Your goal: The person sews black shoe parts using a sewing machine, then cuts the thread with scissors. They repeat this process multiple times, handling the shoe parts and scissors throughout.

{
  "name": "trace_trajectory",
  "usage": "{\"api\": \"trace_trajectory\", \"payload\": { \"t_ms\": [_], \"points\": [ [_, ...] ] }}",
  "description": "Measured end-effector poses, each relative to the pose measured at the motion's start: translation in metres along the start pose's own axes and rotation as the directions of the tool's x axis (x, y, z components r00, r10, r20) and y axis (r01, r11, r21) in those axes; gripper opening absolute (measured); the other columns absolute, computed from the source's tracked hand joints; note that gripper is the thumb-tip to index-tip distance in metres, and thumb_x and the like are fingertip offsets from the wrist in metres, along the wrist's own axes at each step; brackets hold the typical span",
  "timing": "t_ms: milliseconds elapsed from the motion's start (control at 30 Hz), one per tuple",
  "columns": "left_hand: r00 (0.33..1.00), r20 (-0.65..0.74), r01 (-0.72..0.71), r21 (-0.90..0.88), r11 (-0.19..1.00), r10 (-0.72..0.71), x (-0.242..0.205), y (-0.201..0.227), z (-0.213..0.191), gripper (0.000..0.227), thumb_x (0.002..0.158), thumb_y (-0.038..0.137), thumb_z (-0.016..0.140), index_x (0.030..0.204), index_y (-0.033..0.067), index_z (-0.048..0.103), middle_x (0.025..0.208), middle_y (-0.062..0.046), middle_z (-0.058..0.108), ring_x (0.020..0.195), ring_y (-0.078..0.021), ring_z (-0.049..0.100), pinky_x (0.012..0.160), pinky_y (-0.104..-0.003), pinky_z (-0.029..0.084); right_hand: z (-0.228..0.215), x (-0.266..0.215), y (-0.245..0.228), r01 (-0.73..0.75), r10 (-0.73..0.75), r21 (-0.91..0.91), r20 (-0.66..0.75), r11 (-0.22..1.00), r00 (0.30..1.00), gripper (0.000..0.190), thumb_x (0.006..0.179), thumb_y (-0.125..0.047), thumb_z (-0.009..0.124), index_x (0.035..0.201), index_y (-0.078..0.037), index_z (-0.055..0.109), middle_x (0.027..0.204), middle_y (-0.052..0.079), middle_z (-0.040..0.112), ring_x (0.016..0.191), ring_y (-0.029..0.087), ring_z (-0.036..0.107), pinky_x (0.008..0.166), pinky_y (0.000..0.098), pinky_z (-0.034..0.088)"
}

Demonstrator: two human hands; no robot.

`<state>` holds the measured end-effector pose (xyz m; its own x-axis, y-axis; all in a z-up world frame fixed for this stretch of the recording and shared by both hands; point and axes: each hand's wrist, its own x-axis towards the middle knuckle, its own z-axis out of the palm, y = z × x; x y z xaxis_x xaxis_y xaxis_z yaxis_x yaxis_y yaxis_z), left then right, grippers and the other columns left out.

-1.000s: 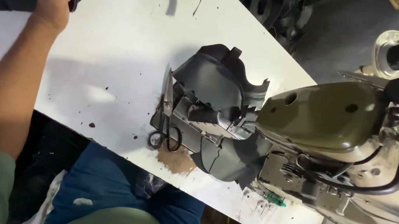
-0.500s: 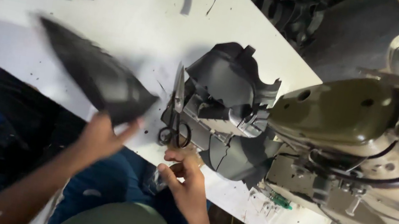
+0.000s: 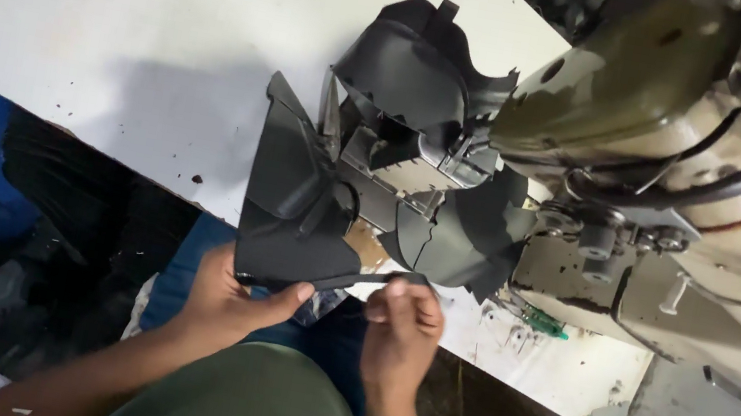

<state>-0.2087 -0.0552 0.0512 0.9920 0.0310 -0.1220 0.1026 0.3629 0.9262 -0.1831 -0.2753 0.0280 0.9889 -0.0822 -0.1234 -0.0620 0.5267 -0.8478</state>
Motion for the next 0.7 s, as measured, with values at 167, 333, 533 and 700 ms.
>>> {"api": "trace_trajectory", "payload": {
  "t_ms": [167, 333, 533, 700],
  "points": [
    [0.997, -0.029, -0.072, -0.055, 0.996, 0.071, 0.001, 0.023, 0.011, 0.031, 0.088, 0.0, 0.077, 0.118, -0.0031, 0.072, 0.112, -0.007, 0.078, 0.1, -0.0108, 0.071, 0.09, -0.028, 0.056, 0.034, -0.013, -0.033, 0.261, -0.284, -0.252, -0.059, 0.932, 0.957, 0.016, 0.091, 0.003, 0.07, 0.106, 0.0, 0.068, 0.088, 0.007, 0.066, 0.069, 0.014, 0.06, 0.061, 0.0278, 0.048],
    [0.993, 0.029, -0.111, -0.031, 0.993, 0.112, 0.001, 0.033, 0.017, 0.035, 0.091, 0.0, 0.075, 0.125, -0.004, 0.07, 0.121, -0.01, 0.076, 0.106, -0.0122, 0.071, 0.093, -0.028, 0.056, 0.067, -0.031, -0.046, 0.453, -0.385, -0.743, 0.28, 0.493, 0.879, 0.019, 0.08, 0.007, 0.079, 0.099, 0.003, 0.074, 0.096, 0.013, 0.073, 0.075, 0.018, 0.065, 0.059, 0.0221, 0.044],
    [0.977, 0.149, -0.137, -0.095, 0.986, 0.15, 0.004, 0.05, 0.014, 0.045, 0.092, 0.0, 0.072, 0.135, -0.0052, 0.062, 0.128, -0.01, 0.071, 0.114, -0.0115, 0.067, 0.1, -0.028, 0.053, 0.1, -0.031, -0.053, 0.558, -0.375, -0.788, 0.45, 0.259, 0.81, 0.025, 0.087, 0.006, 0.076, 0.112, 0.004, 0.073, 0.105, 0.016, 0.073, 0.095, 0.024, 0.076, 0.085, 0.0295, 0.059],
    [0.99, 0.122, -0.069, -0.049, 0.996, 0.075, 0.005, 0.049, 0.012, 0.044, 0.089, 0.003, 0.076, 0.131, -0.0044, 0.065, 0.121, -0.008, 0.074, 0.105, -0.0097, 0.068, 0.093, -0.027, 0.055, 0.104, -0.029, -0.06, 0.519, -0.28, -0.796, 0.444, 0.312, 0.851, 0.021, 0.088, 0.001, 0.082, 0.108, 0.001, 0.075, 0.101, 0.011, 0.075, 0.09, 0.016, 0.076, 0.082, 0.0266, 0.06]
  ]
}}
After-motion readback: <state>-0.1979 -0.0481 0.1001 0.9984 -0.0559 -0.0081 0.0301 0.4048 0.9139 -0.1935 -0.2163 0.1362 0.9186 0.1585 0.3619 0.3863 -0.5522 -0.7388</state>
